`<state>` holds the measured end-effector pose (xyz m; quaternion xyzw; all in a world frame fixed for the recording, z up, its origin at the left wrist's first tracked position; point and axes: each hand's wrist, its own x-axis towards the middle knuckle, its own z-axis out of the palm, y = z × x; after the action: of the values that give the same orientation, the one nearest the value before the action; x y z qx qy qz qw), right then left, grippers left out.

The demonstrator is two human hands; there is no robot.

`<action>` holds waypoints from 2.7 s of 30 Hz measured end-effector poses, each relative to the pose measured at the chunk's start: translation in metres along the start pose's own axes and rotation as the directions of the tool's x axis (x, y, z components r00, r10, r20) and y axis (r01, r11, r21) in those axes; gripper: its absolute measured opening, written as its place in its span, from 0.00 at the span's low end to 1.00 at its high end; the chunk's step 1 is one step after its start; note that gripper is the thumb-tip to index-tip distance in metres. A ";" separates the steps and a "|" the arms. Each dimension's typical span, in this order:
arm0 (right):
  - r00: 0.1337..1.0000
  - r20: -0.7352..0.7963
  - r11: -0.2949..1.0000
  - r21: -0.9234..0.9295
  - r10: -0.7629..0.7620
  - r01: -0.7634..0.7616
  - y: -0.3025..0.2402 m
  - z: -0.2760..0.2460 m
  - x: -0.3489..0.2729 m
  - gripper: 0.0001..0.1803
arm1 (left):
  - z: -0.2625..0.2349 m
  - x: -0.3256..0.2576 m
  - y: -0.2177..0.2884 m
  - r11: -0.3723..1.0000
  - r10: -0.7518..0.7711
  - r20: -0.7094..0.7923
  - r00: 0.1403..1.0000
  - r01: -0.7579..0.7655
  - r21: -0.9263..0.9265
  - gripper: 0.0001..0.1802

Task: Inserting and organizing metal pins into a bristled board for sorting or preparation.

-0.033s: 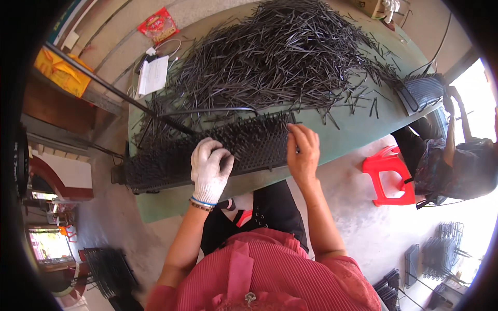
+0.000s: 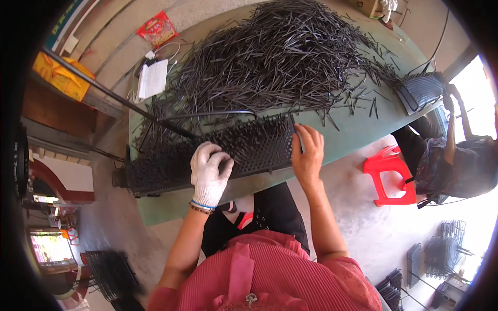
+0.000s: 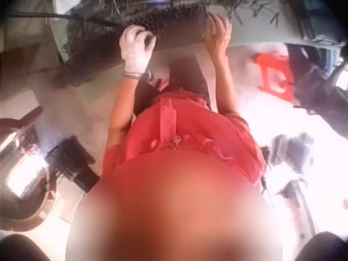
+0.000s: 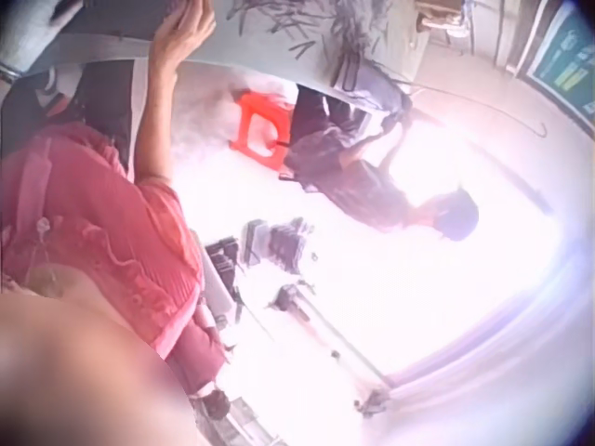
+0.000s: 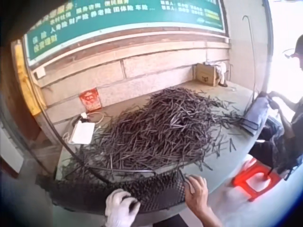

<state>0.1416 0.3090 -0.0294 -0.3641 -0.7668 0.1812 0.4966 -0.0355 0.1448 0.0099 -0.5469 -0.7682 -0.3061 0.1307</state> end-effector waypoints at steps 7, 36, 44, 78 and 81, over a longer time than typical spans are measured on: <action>0.849 0.291 0.797 0.308 0.441 -0.519 0.037 0.019 -0.029 0.18 | -0.009 0.011 -0.005 0.997 0.011 0.012 1.000 -0.011 -0.075 0.15; 0.957 0.048 0.958 0.013 0.285 -0.286 0.107 0.030 -0.004 0.06 | 0.026 0.238 -0.074 0.941 -0.197 0.681 0.705 -0.060 0.334 0.39; 0.947 0.093 0.951 -0.021 0.309 -0.308 0.100 0.033 -0.001 0.04 | 0.151 0.262 -0.121 0.794 -0.522 0.719 0.459 -0.045 0.606 0.78; 0.952 0.040 0.951 0.055 0.303 -0.305 0.104 0.036 -0.002 0.03 | 0.125 0.259 -0.134 0.790 -0.521 0.753 0.402 -0.107 0.604 0.32; 0.951 0.030 0.951 0.034 0.308 -0.309 0.105 0.033 -0.004 0.03 | 0.111 0.277 -0.128 0.796 -0.516 0.698 0.497 -0.024 0.605 0.32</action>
<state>0.1534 0.3792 -0.1138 -0.4675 -0.7031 0.2755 0.4595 -0.2405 0.3959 0.0302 -0.4415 -0.8594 0.2083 -0.1521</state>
